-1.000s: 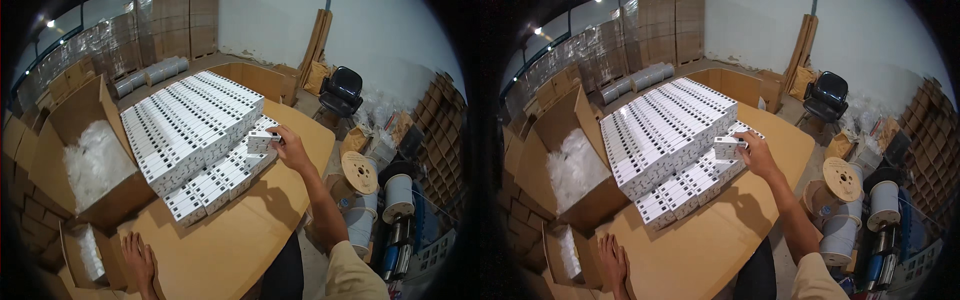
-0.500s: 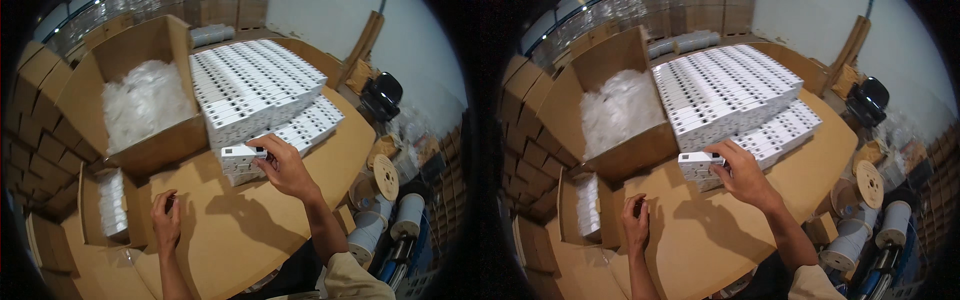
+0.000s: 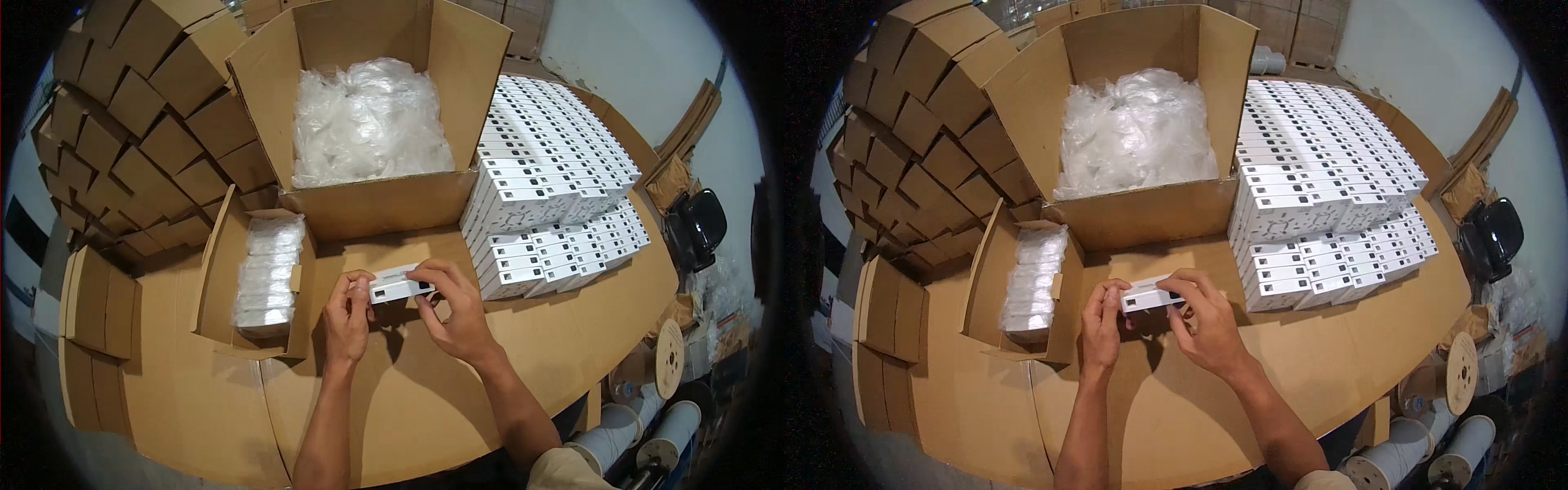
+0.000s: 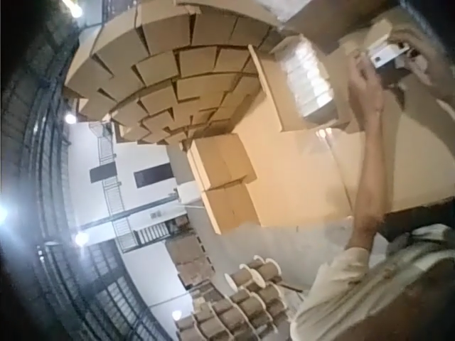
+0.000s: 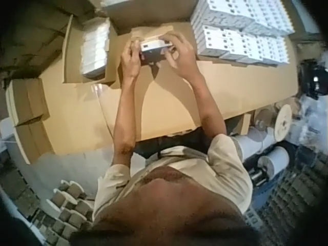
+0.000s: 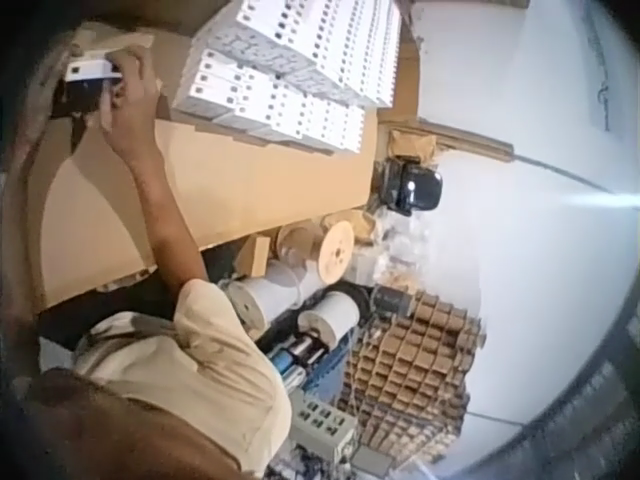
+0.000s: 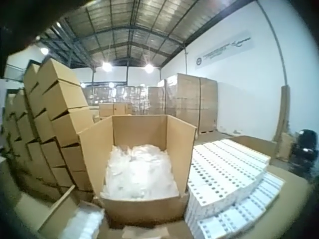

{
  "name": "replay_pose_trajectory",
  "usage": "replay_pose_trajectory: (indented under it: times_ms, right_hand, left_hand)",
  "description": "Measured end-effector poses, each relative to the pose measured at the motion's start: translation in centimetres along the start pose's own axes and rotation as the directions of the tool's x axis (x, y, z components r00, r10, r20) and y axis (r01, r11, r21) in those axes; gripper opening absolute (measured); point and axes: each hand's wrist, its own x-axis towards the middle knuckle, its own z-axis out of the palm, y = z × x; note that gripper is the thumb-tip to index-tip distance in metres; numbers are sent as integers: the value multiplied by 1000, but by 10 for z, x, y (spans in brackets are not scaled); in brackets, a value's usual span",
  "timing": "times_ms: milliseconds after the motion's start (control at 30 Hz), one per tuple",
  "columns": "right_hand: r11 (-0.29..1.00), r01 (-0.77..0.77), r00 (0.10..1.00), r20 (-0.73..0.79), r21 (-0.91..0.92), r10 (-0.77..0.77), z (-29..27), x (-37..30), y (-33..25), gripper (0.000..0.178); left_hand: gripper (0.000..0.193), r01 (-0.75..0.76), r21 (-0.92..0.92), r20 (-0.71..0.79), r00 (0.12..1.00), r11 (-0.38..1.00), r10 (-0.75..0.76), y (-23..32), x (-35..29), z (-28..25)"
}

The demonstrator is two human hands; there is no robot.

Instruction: Packing small white product boxes into plastic bags and then into cardboard shipping boxes at a warehouse workstation.

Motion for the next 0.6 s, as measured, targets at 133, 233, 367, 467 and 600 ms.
replay_pose_trajectory:
  times_ms: [133, 233, 367, 467, 600]
  right_hand:
    - [965, -91, 990, -86, 246, 115, 9, -10, 31, 25]
    - [879, -139, 971, -112, 456, 212, 15, -10, 58, 19]
    - [795, -176, 954, -99, 581, 283, 19, -10, 76, 22]
    - [874, -274, 948, -40, 402, 315, 14, -9, 75, 27]
    - [933, -287, 954, -25, 216, 299, 7, -5, 68, 32]
  left_hand:
    - [22, 27, 16, 84, 996, 999, -29, 6, 1, 4]
    - [30, 66, 40, 107, 992, 997, -70, 4, 3, 8]
    - [41, -27, 44, 45, 999, 999, 25, -10, 6, 13]
    - [44, -61, 123, 53, 997, 990, 55, -17, 11, 9]
    - [37, -123, 337, 112, 990, 933, 89, -21, 11, -2]
